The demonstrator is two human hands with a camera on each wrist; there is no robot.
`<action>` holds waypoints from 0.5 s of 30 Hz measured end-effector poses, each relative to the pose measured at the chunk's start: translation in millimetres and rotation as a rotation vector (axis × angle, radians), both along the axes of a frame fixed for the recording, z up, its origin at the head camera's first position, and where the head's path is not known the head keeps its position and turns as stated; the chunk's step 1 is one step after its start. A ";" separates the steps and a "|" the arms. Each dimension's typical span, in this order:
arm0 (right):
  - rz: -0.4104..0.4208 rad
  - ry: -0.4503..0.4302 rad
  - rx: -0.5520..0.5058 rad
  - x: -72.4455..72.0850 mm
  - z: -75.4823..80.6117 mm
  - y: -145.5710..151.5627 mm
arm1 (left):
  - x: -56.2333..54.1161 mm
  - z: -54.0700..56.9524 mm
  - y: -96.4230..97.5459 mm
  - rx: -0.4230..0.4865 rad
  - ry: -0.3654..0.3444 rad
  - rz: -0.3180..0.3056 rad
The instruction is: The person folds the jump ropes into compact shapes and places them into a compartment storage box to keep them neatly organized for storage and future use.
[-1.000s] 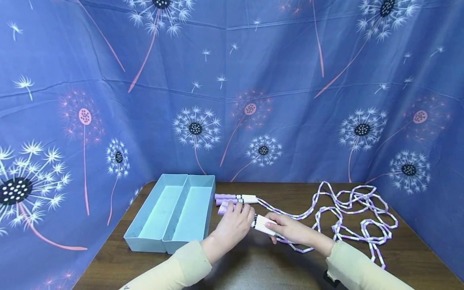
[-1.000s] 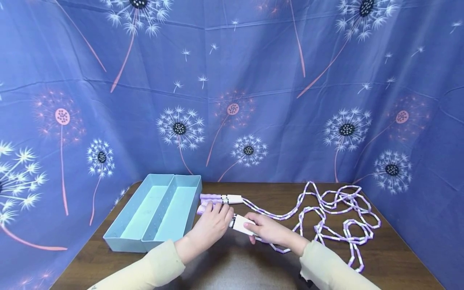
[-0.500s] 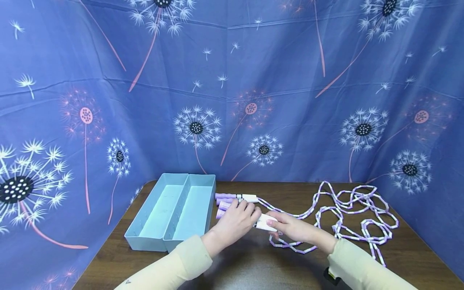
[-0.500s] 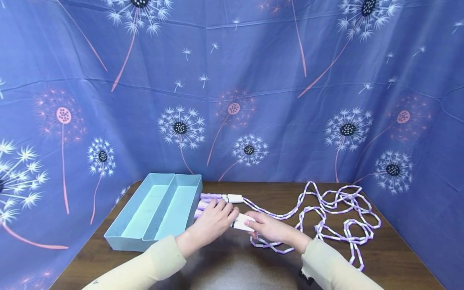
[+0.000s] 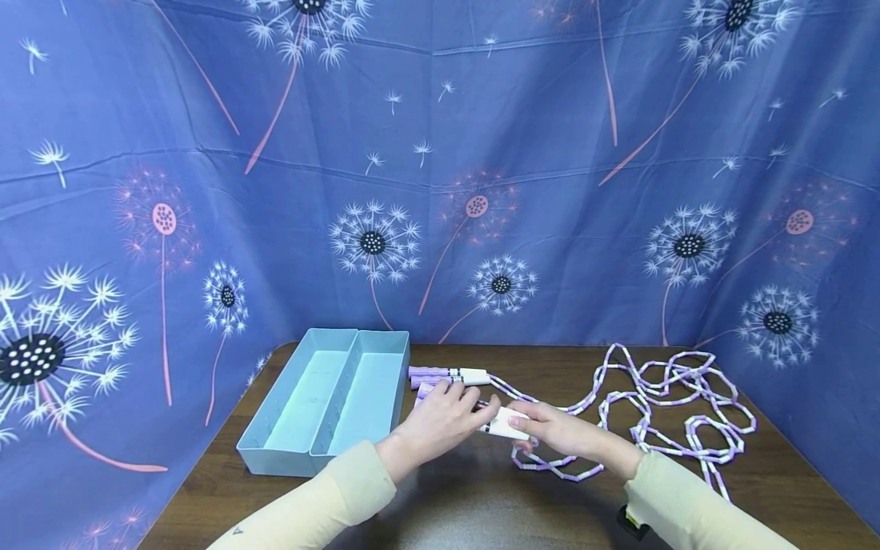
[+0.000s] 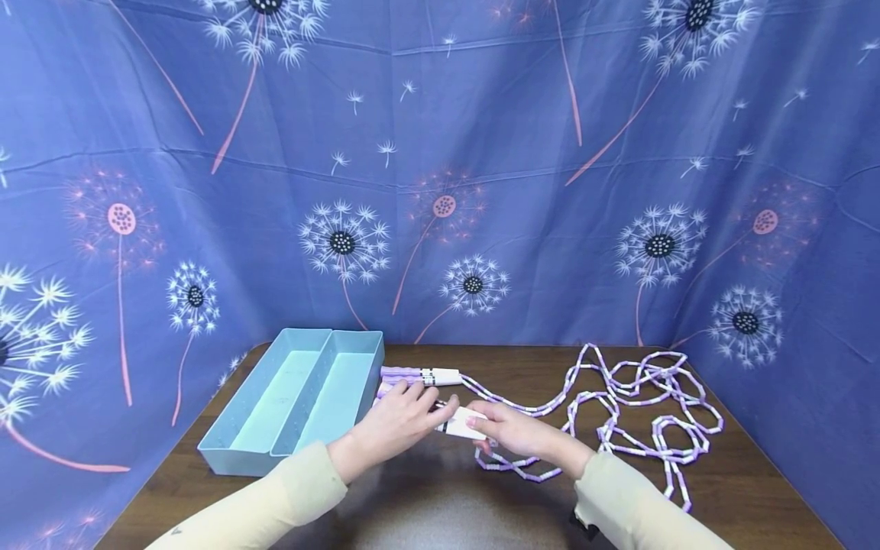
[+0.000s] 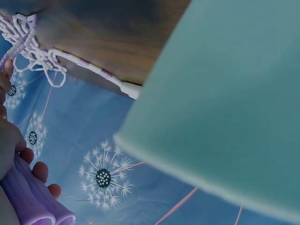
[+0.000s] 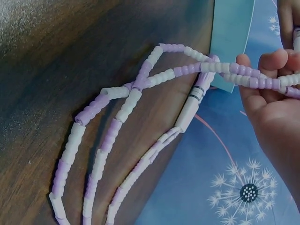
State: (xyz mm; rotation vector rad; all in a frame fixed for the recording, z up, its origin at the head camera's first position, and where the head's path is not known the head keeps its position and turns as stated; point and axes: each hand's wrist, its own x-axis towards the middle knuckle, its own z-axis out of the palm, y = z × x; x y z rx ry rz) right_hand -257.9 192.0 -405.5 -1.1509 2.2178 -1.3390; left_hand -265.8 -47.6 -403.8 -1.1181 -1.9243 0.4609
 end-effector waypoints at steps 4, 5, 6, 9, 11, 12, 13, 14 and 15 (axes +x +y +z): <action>-0.080 0.052 0.018 -0.1 2.5 -0.7 | -1.6 2.1 -0.8 0.020 0.009 -0.004; -0.107 0.076 0.021 -0.2 3.4 -0.3 | -1.4 3.7 -1.0 0.023 0.002 0.000; -0.140 0.109 0.027 -0.4 4.4 0.3 | -0.9 5.5 -1.4 0.022 -0.008 0.006; -0.217 0.182 0.021 -1.0 7.4 3.0 | 1.9 12.5 -2.7 0.015 -0.051 0.035; -0.235 0.184 -0.026 -1.3 8.1 5.3 | 4.5 18.7 -3.5 0.014 -0.078 0.052; -0.240 0.180 -0.054 -1.2 8.4 6.6 | 5.9 22.2 -4.0 0.018 -0.092 0.060; -0.242 0.172 -0.086 -1.0 8.3 8.0 | 7.2 26.0 -4.5 0.024 -0.105 0.066; -0.250 0.180 -0.109 -0.5 8.1 9.3 | 8.4 30.0 -5.0 0.030 -0.118 0.070; -0.266 0.187 -0.133 0.2 7.7 10.7 | 9.4 34.2 -5.5 0.037 -0.131 0.074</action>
